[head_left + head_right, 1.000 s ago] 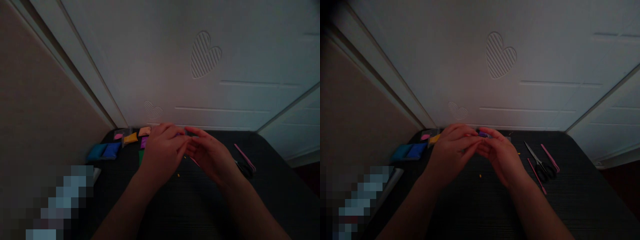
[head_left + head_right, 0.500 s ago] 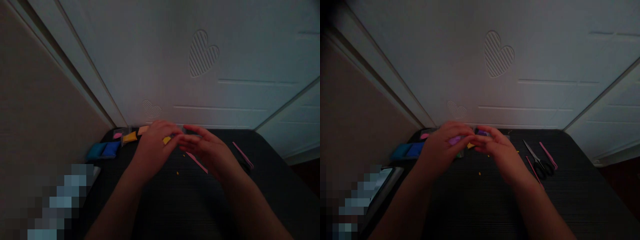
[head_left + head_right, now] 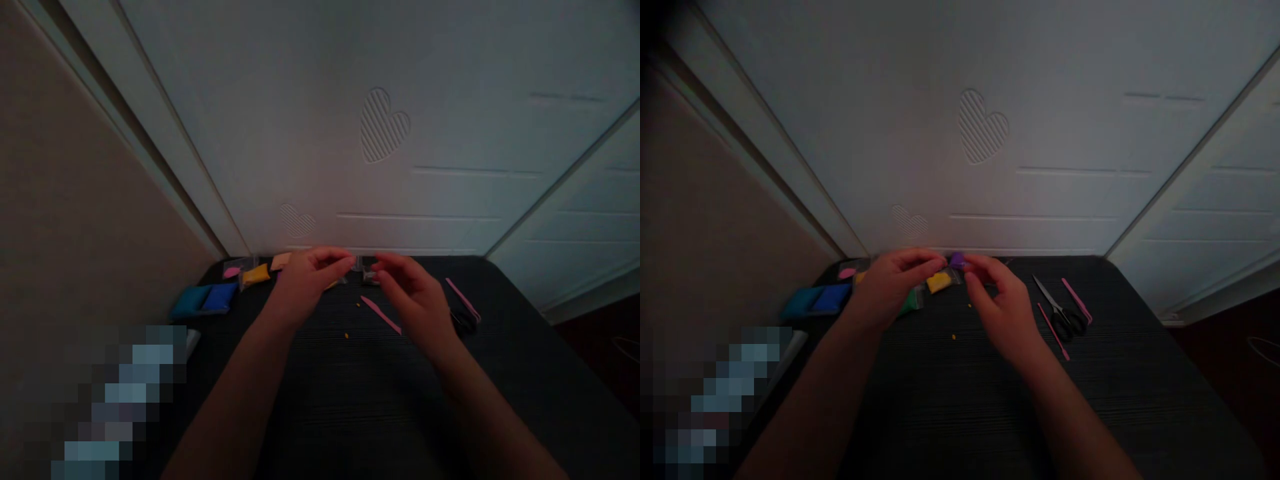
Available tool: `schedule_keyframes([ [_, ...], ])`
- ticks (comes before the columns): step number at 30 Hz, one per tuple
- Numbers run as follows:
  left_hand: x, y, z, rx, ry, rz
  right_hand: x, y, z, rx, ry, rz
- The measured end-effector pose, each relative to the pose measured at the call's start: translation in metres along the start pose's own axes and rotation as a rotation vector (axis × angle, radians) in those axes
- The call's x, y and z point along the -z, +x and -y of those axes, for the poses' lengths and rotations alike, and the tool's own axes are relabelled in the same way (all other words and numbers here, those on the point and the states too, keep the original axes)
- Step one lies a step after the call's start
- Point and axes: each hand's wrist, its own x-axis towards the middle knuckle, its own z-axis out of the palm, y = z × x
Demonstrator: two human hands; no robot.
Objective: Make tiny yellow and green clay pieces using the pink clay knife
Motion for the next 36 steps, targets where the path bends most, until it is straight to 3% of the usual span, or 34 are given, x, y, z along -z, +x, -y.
schedule_keyframes([
  [5, -0.026, -0.012, 0.037, 0.235, -0.37, 0.175, -0.008, -0.016, -0.036, 0.204, -0.292, 0.039],
  [8, -0.031, -0.026, 0.067, 0.417, -0.756, 0.103, -0.017, -0.027, -0.054, 0.24, -0.372, 0.092],
  [10, -0.031, -0.034, 0.082, 0.482, -0.87, 0.068, -0.021, -0.034, -0.061, 0.252, -0.443, 0.121],
  [14, -0.032, -0.042, 0.094, 0.492, -0.886, 0.095, -0.024, -0.04, -0.065, 0.295, -0.589, 0.108],
  [23, -0.032, -0.044, 0.092, 0.564, -0.935, 0.09, -0.023, -0.037, -0.072, 0.353, -0.66, 0.107],
  [27, -0.027, -0.042, 0.094, 0.489, -0.698, 0.109, -0.022, -0.036, -0.075, 0.346, -0.663, 0.12],
  [30, -0.012, -0.036, 0.096, 0.365, -0.195, -0.016, -0.022, -0.036, -0.078, 0.303, -0.673, 0.122],
  [32, 0.005, -0.033, 0.098, 0.3, 0.015, -0.119, -0.023, -0.036, -0.079, 0.261, -0.7, 0.147],
  [33, 0.014, -0.032, 0.099, 0.198, 0.234, -0.183, -0.023, -0.036, -0.079, 0.239, -0.721, 0.166],
  [36, 0.036, -0.032, 0.105, -0.012, 0.696, -0.115, -0.025, -0.037, -0.081, 0.19, -0.8, 0.237],
])
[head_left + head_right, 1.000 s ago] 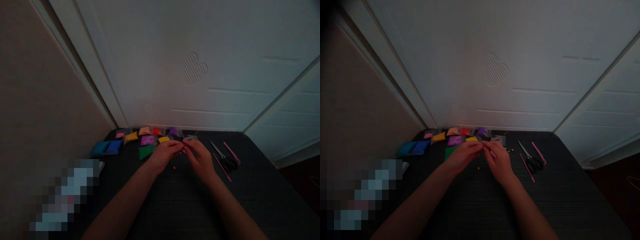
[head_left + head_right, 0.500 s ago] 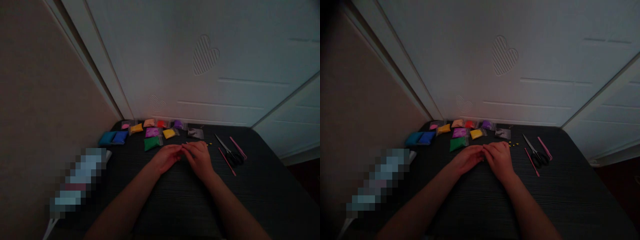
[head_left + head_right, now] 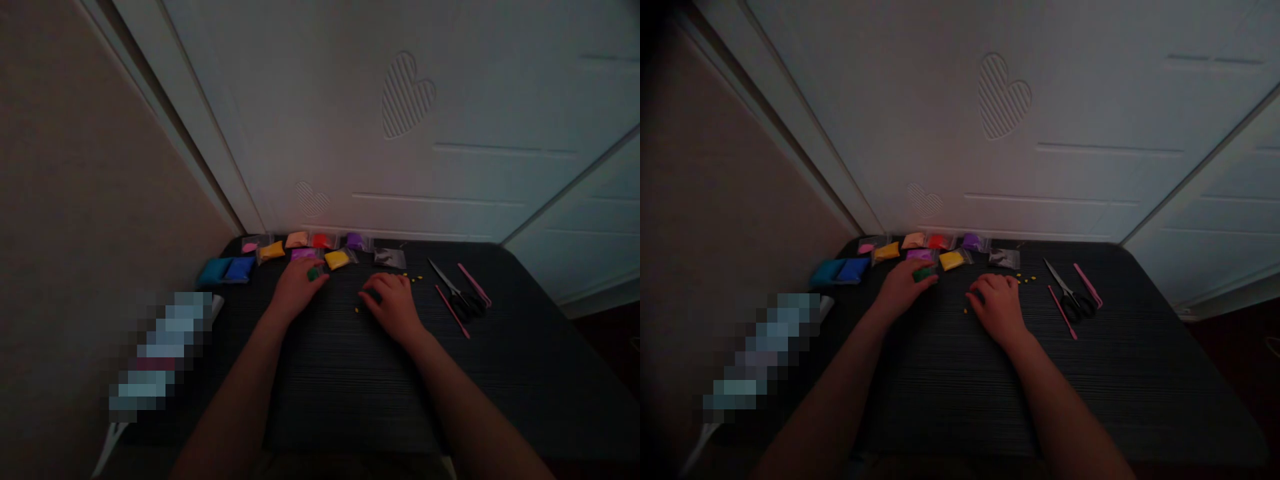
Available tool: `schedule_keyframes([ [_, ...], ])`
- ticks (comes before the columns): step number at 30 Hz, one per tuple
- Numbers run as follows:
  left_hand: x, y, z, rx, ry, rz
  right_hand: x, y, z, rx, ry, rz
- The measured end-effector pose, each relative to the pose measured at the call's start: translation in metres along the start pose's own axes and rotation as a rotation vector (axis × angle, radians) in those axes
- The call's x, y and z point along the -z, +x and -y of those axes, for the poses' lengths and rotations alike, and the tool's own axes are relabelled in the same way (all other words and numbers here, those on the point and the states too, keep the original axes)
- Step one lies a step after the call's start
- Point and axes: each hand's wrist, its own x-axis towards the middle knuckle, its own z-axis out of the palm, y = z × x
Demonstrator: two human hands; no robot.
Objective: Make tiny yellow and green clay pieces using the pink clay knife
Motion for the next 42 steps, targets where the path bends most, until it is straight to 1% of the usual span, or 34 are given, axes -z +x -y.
schedule_keyframes([
  [2, 0.003, -0.001, 0.008, -0.054, 0.17, 0.047, -0.003, 0.0, -0.001, 0.0, -0.049, 0.062],
  [5, 0.0, -0.002, 0.013, -0.044, 0.321, 0.074, -0.007, -0.001, -0.004, 0.005, -0.092, 0.128],
  [9, -0.005, 0.0, 0.013, 0.001, 0.338, 0.04, -0.011, -0.001, -0.008, 0.006, -0.093, 0.15],
  [13, -0.002, 0.001, 0.007, 0.014, 0.296, -0.01, -0.011, -0.001, -0.007, 0.006, -0.082, 0.16],
  [15, 0.002, 0.0, 0.003, 0.039, 0.202, -0.03, -0.01, -0.001, -0.006, 0.005, -0.07, 0.162],
  [17, 0.006, 0.0, 0.0, 0.088, 0.021, -0.056, -0.008, -0.002, -0.007, -0.003, -0.052, 0.158],
  [20, 0.009, 0.001, 0.0, 0.184, -0.329, -0.118, -0.006, -0.002, -0.009, -0.03, -0.02, 0.136],
  [22, 0.009, 0.003, 0.002, 0.246, -0.618, -0.137, -0.006, -0.001, -0.012, -0.054, 0.006, 0.118],
  [25, 0.008, 0.005, 0.002, 0.336, -1.03, -0.1, -0.005, 0.0, -0.015, -0.093, 0.052, 0.083],
  [27, 0.006, 0.004, -0.003, 0.382, -1.175, -0.052, -0.004, 0.001, -0.014, -0.11, 0.078, 0.062],
  [29, 0.002, 0.0, -0.013, 0.409, -1.237, 0.032, -0.001, 0.002, -0.01, -0.124, 0.15, 0.034],
  [30, -0.001, -0.002, -0.019, 0.414, -1.251, 0.092, 0.001, 0.002, -0.007, -0.14, 0.229, 0.016],
  [32, -0.008, -0.008, -0.032, 0.406, -1.273, 0.208, 0.005, 0.001, 0.0, -0.191, 0.461, -0.016],
  [34, -0.014, -0.012, -0.044, 0.386, -1.285, 0.287, 0.008, 0.0, 0.006, -0.244, 0.695, -0.032],
  [37, -0.02, -0.015, -0.052, 0.376, -1.281, 0.32, 0.009, -0.001, 0.01, -0.286, 0.86, -0.042],
  [39, -0.022, -0.015, -0.051, 0.383, -1.271, 0.297, 0.008, -0.001, 0.01, -0.312, 0.917, -0.046],
  [42, -0.023, -0.014, -0.046, 0.412, -1.23, 0.255, 0.006, 0.0, 0.009, -0.352, 0.966, 0.009],
])
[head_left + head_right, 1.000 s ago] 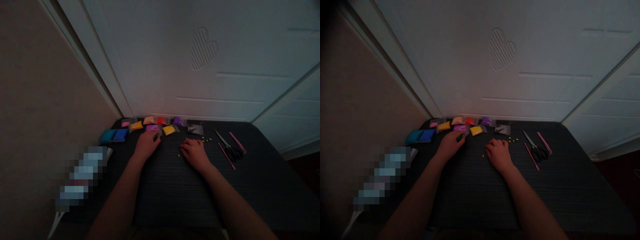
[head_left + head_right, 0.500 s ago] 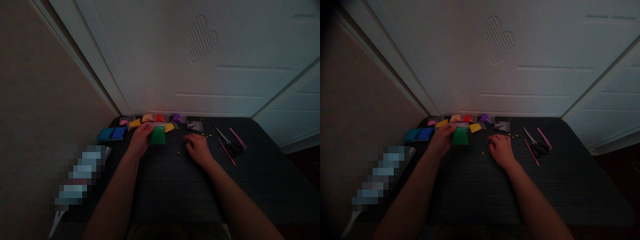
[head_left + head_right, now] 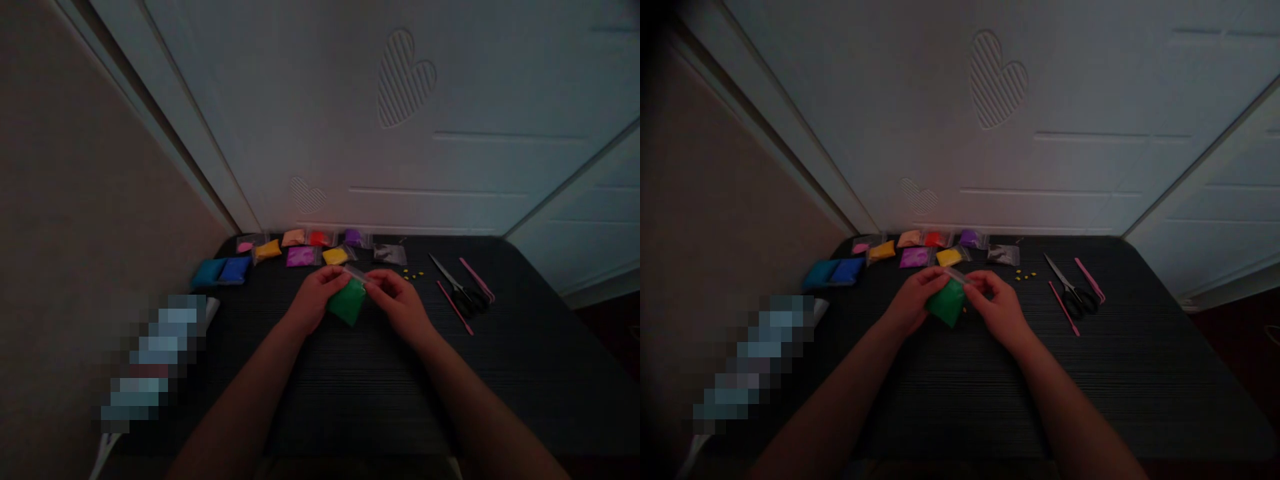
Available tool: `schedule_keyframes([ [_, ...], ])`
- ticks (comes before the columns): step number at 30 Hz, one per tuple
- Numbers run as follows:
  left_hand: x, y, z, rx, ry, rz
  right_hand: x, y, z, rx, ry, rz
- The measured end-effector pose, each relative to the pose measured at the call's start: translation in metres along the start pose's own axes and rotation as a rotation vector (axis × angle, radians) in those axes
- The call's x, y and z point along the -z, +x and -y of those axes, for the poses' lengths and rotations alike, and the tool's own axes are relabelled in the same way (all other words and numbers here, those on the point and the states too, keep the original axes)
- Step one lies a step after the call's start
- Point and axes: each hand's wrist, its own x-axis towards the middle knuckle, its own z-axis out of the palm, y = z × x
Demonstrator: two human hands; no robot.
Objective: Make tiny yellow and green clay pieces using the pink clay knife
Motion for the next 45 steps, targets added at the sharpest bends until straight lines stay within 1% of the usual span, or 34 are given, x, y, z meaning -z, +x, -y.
schedule_keyframes([
  [3, 0.004, 0.001, 0.002, -0.006, 0.055, -0.027, 0.0, 0.001, 0.0, -0.045, -0.018, 0.024],
  [6, 0.006, 0.001, 0.003, -0.046, 0.121, -0.041, 0.0, 0.0, 0.002, -0.042, -0.085, 0.025],
  [9, 0.006, 0.0, 0.001, -0.068, 0.17, -0.04, -0.001, -0.001, 0.006, -0.014, -0.179, 0.032],
  [14, 0.005, -0.004, -0.005, -0.103, 0.233, -0.014, -0.004, -0.005, 0.013, 0.076, -0.295, 0.038],
  [17, 0.004, -0.007, -0.007, -0.11, 0.268, -0.016, -0.006, -0.006, 0.016, 0.109, -0.323, 0.052],
  [21, 0.001, -0.008, -0.01, -0.162, 0.401, 0.064, -0.009, -0.007, 0.018, 0.113, -0.338, 0.084],
  [23, 0.001, -0.008, -0.012, -0.176, 0.463, 0.075, -0.01, -0.007, 0.018, 0.109, -0.332, 0.067],
  [28, 0.005, -0.006, -0.016, -0.168, 0.56, 0.06, -0.012, -0.007, 0.017, 0.069, -0.337, 0.018],
  [30, 0.008, -0.004, -0.015, -0.179, 0.573, 0.045, -0.012, -0.006, 0.015, 0.046, -0.331, 0.013],
  [32, 0.011, -0.002, -0.013, -0.185, 0.563, -0.011, -0.011, -0.003, 0.013, 0.012, -0.321, -0.02],
  [36, 0.012, 0.0, -0.009, -0.146, 0.511, -0.07, -0.008, 0.002, 0.008, -0.039, -0.354, -0.023],
  [40, 0.01, 0.0, -0.007, -0.143, 0.484, -0.078, -0.009, 0.002, 0.005, -0.028, -0.4, -0.028],
  [43, 0.007, 0.0, -0.008, -0.104, 0.467, -0.095, -0.012, -0.001, 0.004, -0.014, -0.37, -0.01],
  [45, 0.011, 0.001, -0.009, -0.093, 0.441, -0.127, -0.013, -0.001, 0.003, 0.0, -0.343, 0.012],
])
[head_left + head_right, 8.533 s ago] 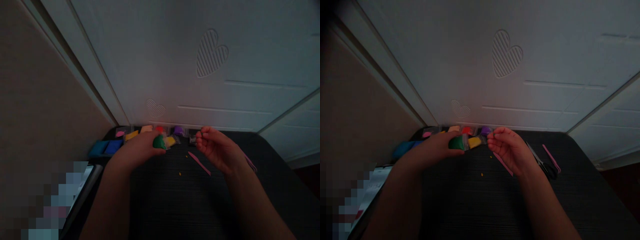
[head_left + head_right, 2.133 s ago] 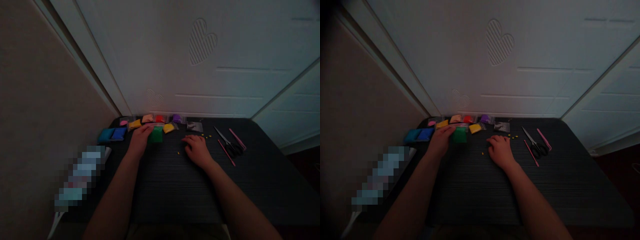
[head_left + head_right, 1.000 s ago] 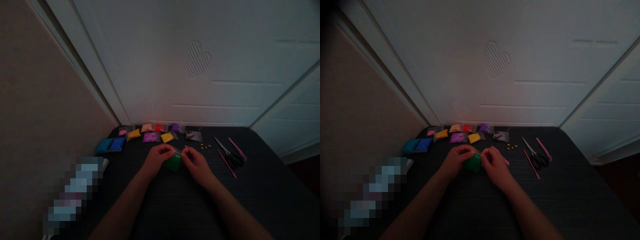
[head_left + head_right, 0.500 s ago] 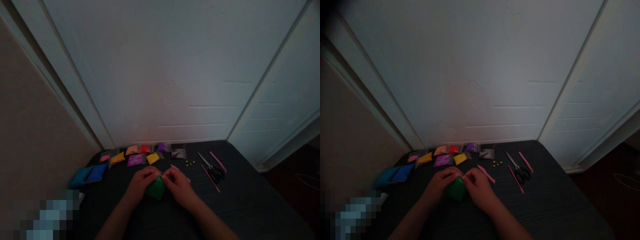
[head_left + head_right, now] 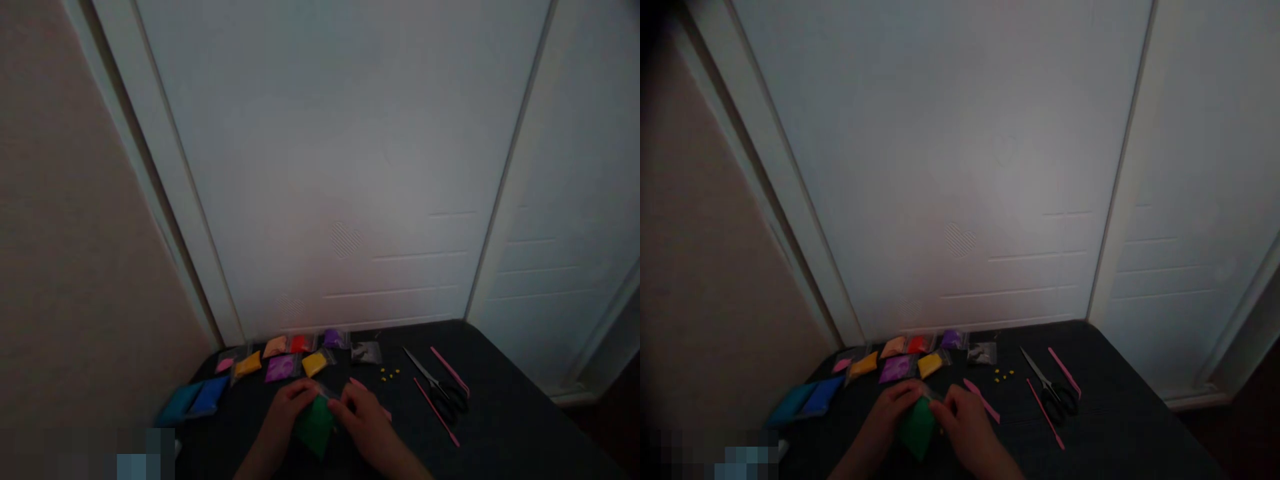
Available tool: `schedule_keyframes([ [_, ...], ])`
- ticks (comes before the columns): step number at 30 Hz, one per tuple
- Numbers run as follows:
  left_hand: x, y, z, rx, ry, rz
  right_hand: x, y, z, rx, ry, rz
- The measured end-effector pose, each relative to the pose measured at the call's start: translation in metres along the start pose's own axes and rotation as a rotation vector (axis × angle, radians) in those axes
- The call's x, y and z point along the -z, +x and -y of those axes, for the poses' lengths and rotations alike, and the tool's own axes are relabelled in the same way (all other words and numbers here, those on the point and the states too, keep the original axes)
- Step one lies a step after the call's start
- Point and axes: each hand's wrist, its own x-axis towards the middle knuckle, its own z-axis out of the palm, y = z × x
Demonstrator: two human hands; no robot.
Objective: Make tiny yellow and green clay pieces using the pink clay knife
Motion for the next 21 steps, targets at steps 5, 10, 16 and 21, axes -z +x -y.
schedule_keyframes([
  [5, 0.048, -0.004, 0.01, -0.086, 0.298, -0.464, 0.003, 0.009, -0.014, 0.018, 0.079, -0.083],
  [10, 0.096, -0.01, 0.045, -0.369, 0.896, -0.652, 0.007, 0.024, -0.036, -0.023, 0.211, -0.24],
  [16, 0.081, -0.002, 0.075, -0.319, 1.276, -0.466, 0.013, 0.024, -0.036, -0.02, 0.214, -0.313],
  [21, 0.071, -0.005, 0.071, -0.383, 1.389, -0.581, 0.012, 0.019, -0.034, 0.04, 0.135, -0.349],
])
